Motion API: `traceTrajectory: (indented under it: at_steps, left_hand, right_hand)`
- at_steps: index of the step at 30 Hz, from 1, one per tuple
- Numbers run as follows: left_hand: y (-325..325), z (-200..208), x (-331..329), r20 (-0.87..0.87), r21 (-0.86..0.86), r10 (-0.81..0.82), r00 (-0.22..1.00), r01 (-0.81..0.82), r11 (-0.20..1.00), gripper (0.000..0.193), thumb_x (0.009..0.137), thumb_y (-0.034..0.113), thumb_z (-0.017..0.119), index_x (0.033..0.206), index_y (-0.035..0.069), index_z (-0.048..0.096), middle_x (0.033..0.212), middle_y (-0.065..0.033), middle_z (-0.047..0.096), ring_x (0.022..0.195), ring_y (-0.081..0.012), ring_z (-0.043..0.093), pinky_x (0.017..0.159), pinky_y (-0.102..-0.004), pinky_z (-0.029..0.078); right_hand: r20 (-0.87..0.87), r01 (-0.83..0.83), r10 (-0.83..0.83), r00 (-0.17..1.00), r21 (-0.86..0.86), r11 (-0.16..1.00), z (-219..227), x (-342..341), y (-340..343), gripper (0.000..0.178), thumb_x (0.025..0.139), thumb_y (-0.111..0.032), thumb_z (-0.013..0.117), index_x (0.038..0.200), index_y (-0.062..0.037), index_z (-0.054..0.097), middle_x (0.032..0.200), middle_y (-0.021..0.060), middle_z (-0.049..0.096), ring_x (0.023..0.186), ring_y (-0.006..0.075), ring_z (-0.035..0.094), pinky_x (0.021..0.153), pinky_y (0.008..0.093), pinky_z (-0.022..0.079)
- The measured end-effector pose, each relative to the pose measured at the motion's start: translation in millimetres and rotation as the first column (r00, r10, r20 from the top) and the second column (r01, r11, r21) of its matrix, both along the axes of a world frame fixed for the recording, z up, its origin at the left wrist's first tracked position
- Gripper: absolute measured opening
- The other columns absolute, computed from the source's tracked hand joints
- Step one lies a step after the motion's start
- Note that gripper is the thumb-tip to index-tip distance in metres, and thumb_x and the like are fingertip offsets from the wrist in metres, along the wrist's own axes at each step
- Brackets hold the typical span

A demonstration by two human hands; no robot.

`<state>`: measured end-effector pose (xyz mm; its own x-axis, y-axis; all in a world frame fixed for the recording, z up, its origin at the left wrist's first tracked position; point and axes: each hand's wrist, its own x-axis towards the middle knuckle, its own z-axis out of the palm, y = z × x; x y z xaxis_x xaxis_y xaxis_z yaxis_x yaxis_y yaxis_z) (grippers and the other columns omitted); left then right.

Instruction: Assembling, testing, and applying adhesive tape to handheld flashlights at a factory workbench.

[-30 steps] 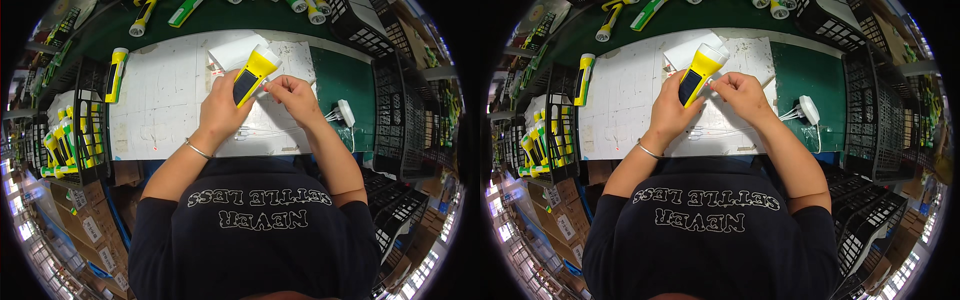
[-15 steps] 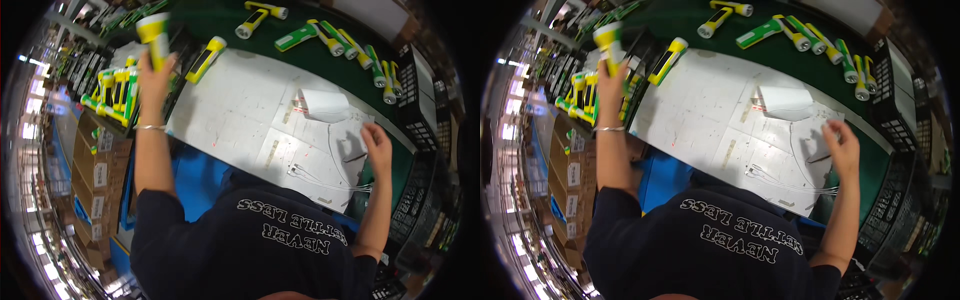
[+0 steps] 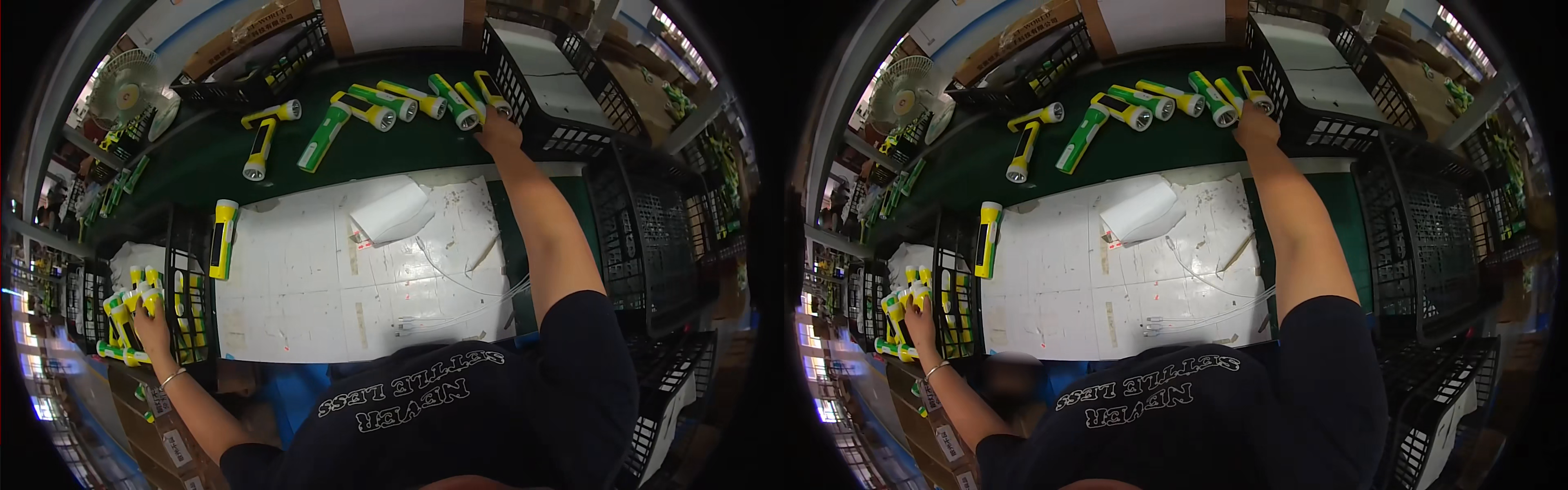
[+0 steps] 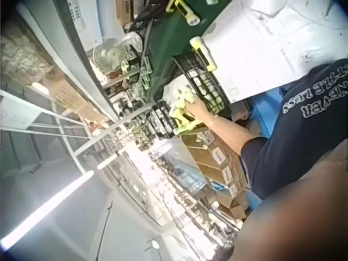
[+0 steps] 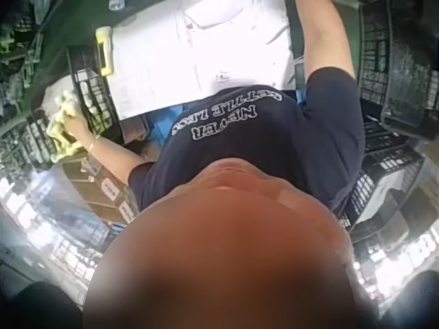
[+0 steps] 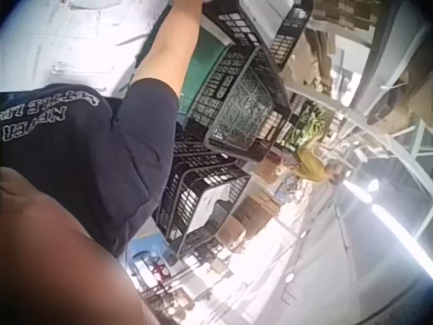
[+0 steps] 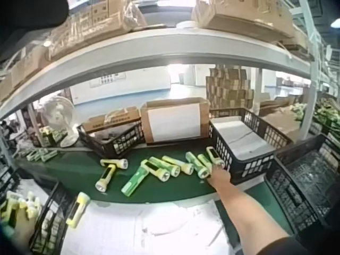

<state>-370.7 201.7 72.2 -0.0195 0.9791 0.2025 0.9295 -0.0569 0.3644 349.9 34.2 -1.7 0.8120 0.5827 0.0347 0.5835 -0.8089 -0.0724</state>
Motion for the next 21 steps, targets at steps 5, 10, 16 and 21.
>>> traceTrajectory:
  at_steps: [5,10,16,21]
  left_hand:
    - [-42,12,133,0.220,0.273,-0.374,0.901,0.311,0.910,0.042,0.084,0.019,0.062,0.123,0.007,0.051,0.113,-0.0097,0.055,0.098,-0.0199,0.054,0.080,-0.0301,0.043]
    - [-93,30,274,0.287,0.222,-0.711,0.641,0.678,0.701,0.044,0.077,0.015,0.066,0.118,0.005,0.054,0.116,-0.0104,0.053,0.107,-0.0236,0.051,0.089,-0.0340,0.042]
    - [-138,9,385,0.890,-0.099,-0.440,0.116,0.993,0.062,0.052,0.089,0.039,0.054,0.125,0.002,0.047,0.112,-0.0138,0.058,0.102,-0.0250,0.057,0.089,-0.0301,0.044]
    - [-171,-39,385,0.645,0.148,0.748,0.155,0.935,-0.322,0.053,0.092,0.049,0.042,0.121,0.005,0.046,0.092,-0.0121,0.060,0.084,-0.0240,0.060,0.079,-0.0395,0.052]
  right_hand:
    - [0.153,-0.134,0.119,0.981,0.094,0.986,42,-7,-18,0.058,0.075,-0.033,0.066,0.126,-0.0152,0.044,0.108,0.0134,0.059,0.093,0.0289,0.063,0.074,0.0399,0.052]
    - [0.119,-0.329,0.309,0.944,0.244,0.912,154,-66,-70,0.054,0.071,-0.041,0.069,0.113,-0.0106,0.056,0.088,0.0120,0.065,0.083,0.0259,0.064,0.070,0.0356,0.049]
    - [-0.542,-0.606,0.821,0.180,0.596,0.527,156,-122,-94,0.040,0.068,-0.028,0.074,0.097,-0.0040,0.063,0.075,0.0015,0.058,0.066,0.0087,0.050,0.057,0.0231,0.040]
    - [-0.477,-0.422,0.857,0.197,0.747,0.513,132,-147,-107,0.038,0.071,-0.016,0.071,0.105,-0.0059,0.060,0.087,-0.0010,0.061,0.059,0.0024,0.043,0.053,0.0189,0.035]
